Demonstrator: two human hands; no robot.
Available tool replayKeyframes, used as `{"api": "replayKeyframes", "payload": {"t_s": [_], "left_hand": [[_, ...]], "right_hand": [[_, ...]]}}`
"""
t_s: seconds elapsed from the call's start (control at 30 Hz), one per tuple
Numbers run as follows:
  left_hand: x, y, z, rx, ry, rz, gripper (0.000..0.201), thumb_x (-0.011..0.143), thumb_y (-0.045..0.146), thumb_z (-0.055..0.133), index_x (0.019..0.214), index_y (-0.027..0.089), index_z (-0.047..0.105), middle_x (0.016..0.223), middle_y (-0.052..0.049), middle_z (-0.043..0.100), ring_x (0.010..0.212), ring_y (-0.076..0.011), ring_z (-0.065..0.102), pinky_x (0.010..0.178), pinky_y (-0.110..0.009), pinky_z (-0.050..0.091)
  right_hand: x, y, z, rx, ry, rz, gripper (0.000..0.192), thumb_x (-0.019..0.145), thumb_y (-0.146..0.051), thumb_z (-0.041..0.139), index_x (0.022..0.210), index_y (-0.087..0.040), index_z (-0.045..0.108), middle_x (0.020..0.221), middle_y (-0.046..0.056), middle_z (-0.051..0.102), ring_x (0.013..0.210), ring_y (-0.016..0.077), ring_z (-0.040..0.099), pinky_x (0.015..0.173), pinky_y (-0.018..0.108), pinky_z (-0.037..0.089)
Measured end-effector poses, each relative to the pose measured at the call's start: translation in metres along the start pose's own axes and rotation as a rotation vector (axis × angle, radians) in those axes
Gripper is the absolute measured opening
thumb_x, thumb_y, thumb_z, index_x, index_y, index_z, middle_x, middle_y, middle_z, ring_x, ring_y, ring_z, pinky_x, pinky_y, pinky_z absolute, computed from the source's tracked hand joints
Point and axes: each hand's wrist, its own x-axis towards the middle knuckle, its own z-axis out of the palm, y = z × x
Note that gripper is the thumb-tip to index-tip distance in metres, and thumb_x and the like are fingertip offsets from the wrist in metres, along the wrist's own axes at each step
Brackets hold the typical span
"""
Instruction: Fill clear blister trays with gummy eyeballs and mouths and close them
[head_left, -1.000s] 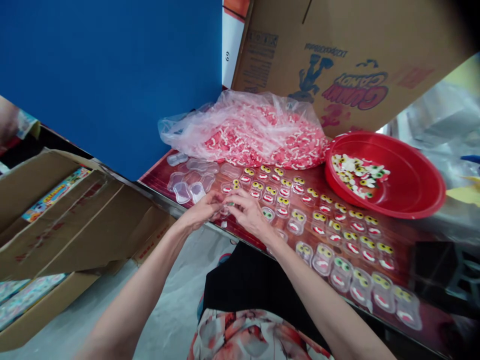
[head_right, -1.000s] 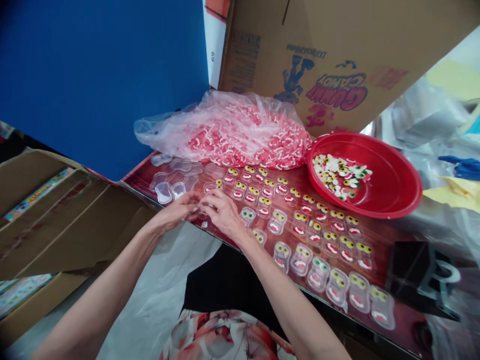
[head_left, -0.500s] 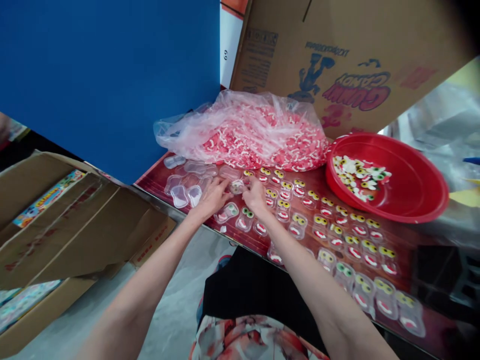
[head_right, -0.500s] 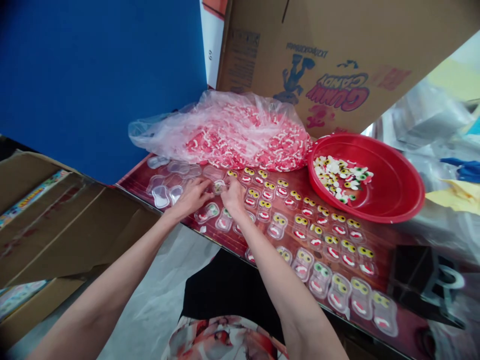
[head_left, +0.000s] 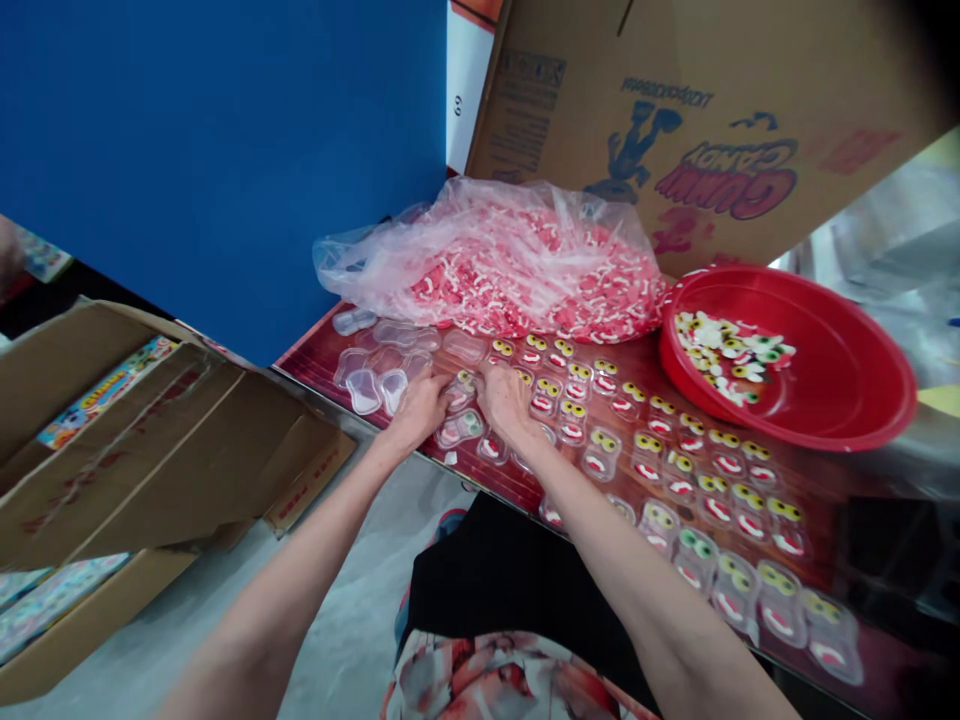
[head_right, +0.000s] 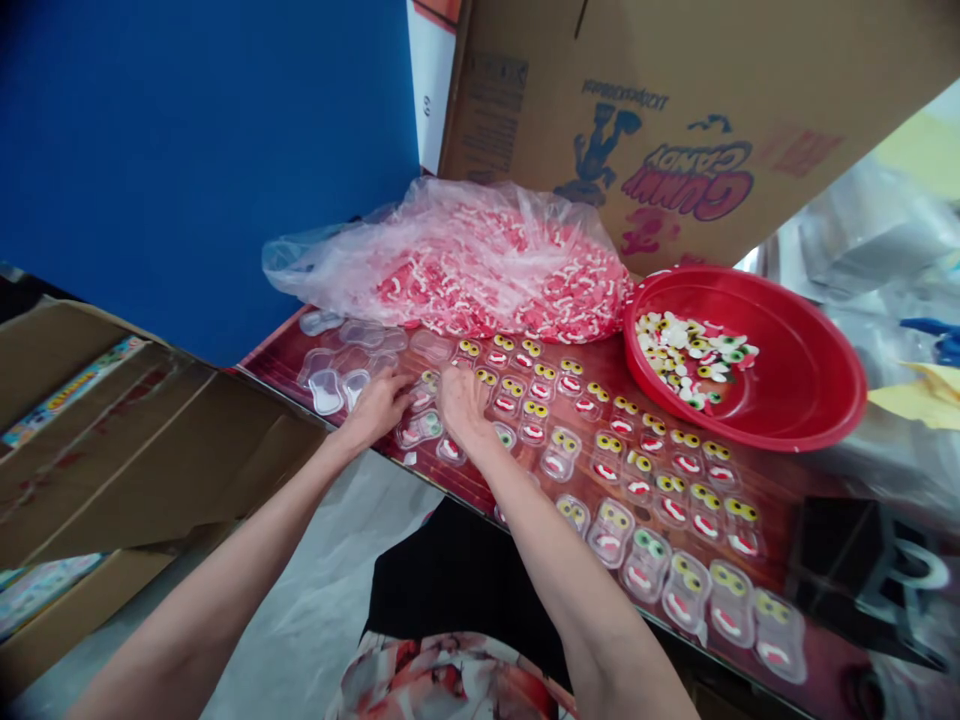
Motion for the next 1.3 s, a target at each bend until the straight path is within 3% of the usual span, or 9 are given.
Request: {"api": "replayKeyframes", "payload": {"t_s": [0.27, 0.47, 0.63, 1.0, 1.17, 1.3], "left_hand": [[0.009, -0.004, -0.001, -0.078, -0.034, -0.09, 0.037, 0.082, 0.01, 0.056, 0.116, 0.015, 0.072, 0.111, -0.011, 0.068, 0.092, -0.0225, 0.066, 0.088, -0.034, 0.051], [0.006, 0.001, -0.001, -0.051, -0.011, -0.133, 0.038, 0.083, 0.01, 0.054, 0.115, 0.016, 0.073, 0.112, -0.014, 0.069, 0.103, -0.0287, 0.065, 0.092, -0.039, 0.05], [-0.003, 0.01, 0.0, -0.019, 0.04, -0.135, 0.042, 0.088, 0.011, 0.049, 0.124, 0.018, 0.068, 0.114, -0.014, 0.067, 0.105, -0.0271, 0.063, 0.094, -0.037, 0.048], [-0.014, 0.013, 0.009, 0.033, -0.048, -0.111, 0.037, 0.097, 0.021, 0.037, 0.116, 0.019, 0.069, 0.11, -0.011, 0.058, 0.093, -0.0218, 0.06, 0.086, -0.031, 0.047], [-0.029, 0.032, 0.007, 0.146, -0.018, -0.189, 0.043, 0.097, 0.016, 0.033, 0.132, 0.02, 0.058, 0.123, -0.013, 0.055, 0.097, -0.0223, 0.059, 0.086, -0.032, 0.045], [-0.039, 0.032, 0.008, 0.082, 0.024, -0.122, 0.043, 0.095, 0.013, 0.034, 0.13, 0.017, 0.059, 0.118, -0.015, 0.056, 0.1, -0.0255, 0.058, 0.085, -0.035, 0.046]], "right_hand": [[0.012, 0.0, 0.003, -0.033, -0.045, -0.107, 0.037, 0.098, -0.025, 0.038, 0.121, -0.025, 0.067, 0.117, 0.012, 0.065, 0.101, 0.0266, 0.065, 0.08, 0.033, 0.048], [0.015, 0.0, 0.004, -0.041, -0.063, -0.126, 0.039, 0.097, -0.024, 0.038, 0.125, -0.023, 0.065, 0.119, 0.013, 0.064, 0.103, 0.0273, 0.064, 0.082, 0.034, 0.048], [0.012, -0.006, 0.002, -0.047, -0.056, -0.096, 0.041, 0.097, -0.021, 0.037, 0.131, -0.021, 0.06, 0.123, 0.015, 0.062, 0.103, 0.0268, 0.064, 0.082, 0.035, 0.047], [0.009, -0.005, 0.007, -0.042, -0.055, -0.079, 0.034, 0.098, -0.02, 0.037, 0.113, -0.018, 0.067, 0.121, 0.013, 0.064, 0.098, 0.0256, 0.064, 0.077, 0.032, 0.047], [0.0, -0.005, 0.008, -0.096, -0.045, -0.074, 0.034, 0.099, -0.025, 0.038, 0.117, -0.021, 0.066, 0.125, 0.013, 0.063, 0.098, 0.0247, 0.064, 0.079, 0.032, 0.047], [-0.006, -0.007, -0.002, -0.113, -0.085, -0.088, 0.03, 0.098, -0.028, 0.043, 0.113, -0.02, 0.068, 0.114, 0.013, 0.068, 0.097, 0.025, 0.065, 0.078, 0.032, 0.047]]}}
